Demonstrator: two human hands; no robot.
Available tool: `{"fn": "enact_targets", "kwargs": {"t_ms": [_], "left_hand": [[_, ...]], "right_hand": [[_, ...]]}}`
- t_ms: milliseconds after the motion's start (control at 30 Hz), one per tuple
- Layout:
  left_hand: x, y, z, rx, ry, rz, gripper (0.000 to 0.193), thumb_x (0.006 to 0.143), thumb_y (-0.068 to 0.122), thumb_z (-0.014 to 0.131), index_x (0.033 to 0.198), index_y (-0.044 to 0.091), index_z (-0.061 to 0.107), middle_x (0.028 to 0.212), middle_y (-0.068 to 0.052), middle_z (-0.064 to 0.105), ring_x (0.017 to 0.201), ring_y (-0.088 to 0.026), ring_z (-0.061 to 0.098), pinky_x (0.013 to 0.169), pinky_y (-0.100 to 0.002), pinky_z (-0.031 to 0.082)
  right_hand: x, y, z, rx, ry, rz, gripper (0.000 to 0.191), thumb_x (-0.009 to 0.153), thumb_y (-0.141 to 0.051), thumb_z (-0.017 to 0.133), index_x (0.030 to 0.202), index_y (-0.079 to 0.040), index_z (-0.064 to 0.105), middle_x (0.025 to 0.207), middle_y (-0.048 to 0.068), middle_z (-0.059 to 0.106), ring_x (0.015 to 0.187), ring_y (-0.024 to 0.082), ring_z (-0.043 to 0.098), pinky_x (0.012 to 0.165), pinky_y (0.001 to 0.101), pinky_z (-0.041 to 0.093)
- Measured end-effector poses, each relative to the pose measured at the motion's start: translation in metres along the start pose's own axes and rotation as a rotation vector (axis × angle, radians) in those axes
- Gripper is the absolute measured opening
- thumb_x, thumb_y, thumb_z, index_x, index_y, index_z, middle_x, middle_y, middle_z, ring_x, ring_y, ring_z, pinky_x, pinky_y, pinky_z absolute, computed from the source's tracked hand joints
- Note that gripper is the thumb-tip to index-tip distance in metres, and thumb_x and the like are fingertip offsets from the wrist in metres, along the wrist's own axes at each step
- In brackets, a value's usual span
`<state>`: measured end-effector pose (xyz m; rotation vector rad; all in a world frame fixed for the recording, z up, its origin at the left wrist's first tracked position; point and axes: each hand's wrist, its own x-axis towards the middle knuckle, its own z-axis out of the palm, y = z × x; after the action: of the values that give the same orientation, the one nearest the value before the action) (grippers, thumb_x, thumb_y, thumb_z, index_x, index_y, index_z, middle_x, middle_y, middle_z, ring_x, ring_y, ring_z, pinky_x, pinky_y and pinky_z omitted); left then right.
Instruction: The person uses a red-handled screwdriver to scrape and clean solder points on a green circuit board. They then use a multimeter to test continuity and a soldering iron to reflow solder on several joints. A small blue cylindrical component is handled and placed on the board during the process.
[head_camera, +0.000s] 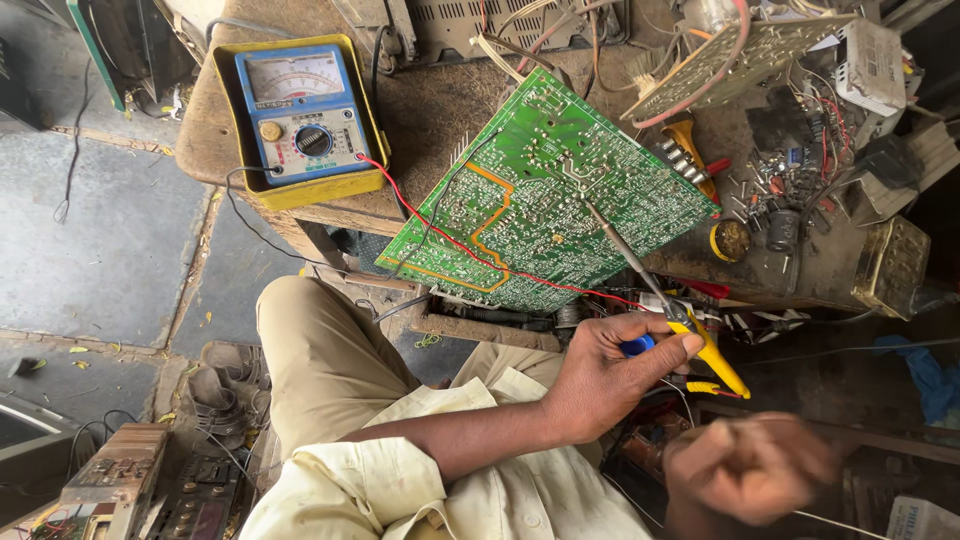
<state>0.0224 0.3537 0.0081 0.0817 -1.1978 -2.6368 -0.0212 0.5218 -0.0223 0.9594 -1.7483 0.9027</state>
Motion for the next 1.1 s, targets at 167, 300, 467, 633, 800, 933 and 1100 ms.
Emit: {"fn": "enact_targets", "kwargs": {"t_ms": [167,300,467,633,800,933,1100], "left_hand": [[-0.002,0.004,0.003,-0.12,-0.007,-0.098,0.02,0.102,0.019,0.072,0.108,0.0,0.073,0.089,0.002,0.069,0.077,-0.001,0.06,0.067,-0.02,0.051],[-0.006,-0.001,-0.001,-0.174,0.016,-0.116,0.019,0.102,0.018,0.072,0.11,0.0,0.073,0.086,0.0,0.07,0.067,0.0,0.056,0.056,-0.018,0.045],[-0.007,-0.012,-0.004,-0.183,0.001,-0.09,0.022,0.104,0.016,0.073,0.113,-0.004,0.072,0.088,-0.003,0.068,0.072,-0.001,0.056,0.062,-0.018,0.045],[-0.009,-0.005,0.001,-0.162,-0.032,-0.039,0.028,0.104,0.017,0.073,0.118,-0.006,0.067,0.098,0.001,0.07,0.087,-0.001,0.06,0.077,-0.021,0.052],[-0.013,0.021,-0.012,0.177,0.09,-0.108,0.049,0.091,0.008,0.076,0.133,0.0,0.053,0.091,0.003,0.052,0.08,-0.005,0.05,0.07,-0.022,0.046],[-0.02,0.043,-0.037,0.076,0.108,-0.055,0.047,0.093,0.002,0.065,0.136,0.007,0.048,0.102,0.003,0.052,0.09,-0.005,0.051,0.078,-0.021,0.048],[-0.019,0.07,-0.061,0.656,0.303,0.381,0.03,0.1,0.0,0.069,0.128,0.002,0.059,0.099,-0.002,0.053,0.089,-0.008,0.052,0.078,-0.023,0.048]], "right_hand": [[-0.018,-0.037,0.011,0.276,-0.223,0.696,0.038,0.1,-0.015,0.058,0.13,0.007,0.06,0.115,0.019,0.067,0.097,0.021,0.067,0.086,0.0291,0.055],[-0.002,-0.051,0.033,0.884,-0.068,0.883,0.055,0.104,-0.039,0.056,0.14,0.0,0.043,0.14,0.018,0.055,0.125,0.02,0.06,0.107,0.0327,0.049],[0.019,-0.043,0.037,0.563,-0.203,0.667,0.049,0.115,-0.044,0.044,0.138,-0.002,0.052,0.129,0.013,0.058,0.108,0.016,0.06,0.096,0.03,0.049],[0.008,-0.02,0.036,0.755,-0.084,0.879,0.04,0.119,-0.038,0.048,0.127,0.001,0.053,0.114,0.01,0.06,0.101,0.016,0.06,0.091,0.0289,0.049],[0.004,0.01,0.034,1.12,0.09,0.982,0.028,0.117,-0.029,0.056,0.133,-0.007,0.055,0.106,0.007,0.062,0.097,0.021,0.064,0.09,0.0367,0.051],[0.009,0.038,0.037,1.215,0.116,1.033,0.021,0.114,-0.02,0.06,0.13,-0.008,0.056,0.119,0.008,0.067,0.101,0.021,0.064,0.09,0.0361,0.048],[0.015,0.061,0.047,1.265,0.017,0.998,0.014,0.111,-0.013,0.063,0.123,-0.008,0.058,0.11,0.008,0.068,0.097,0.019,0.061,0.085,0.0342,0.046]]}}
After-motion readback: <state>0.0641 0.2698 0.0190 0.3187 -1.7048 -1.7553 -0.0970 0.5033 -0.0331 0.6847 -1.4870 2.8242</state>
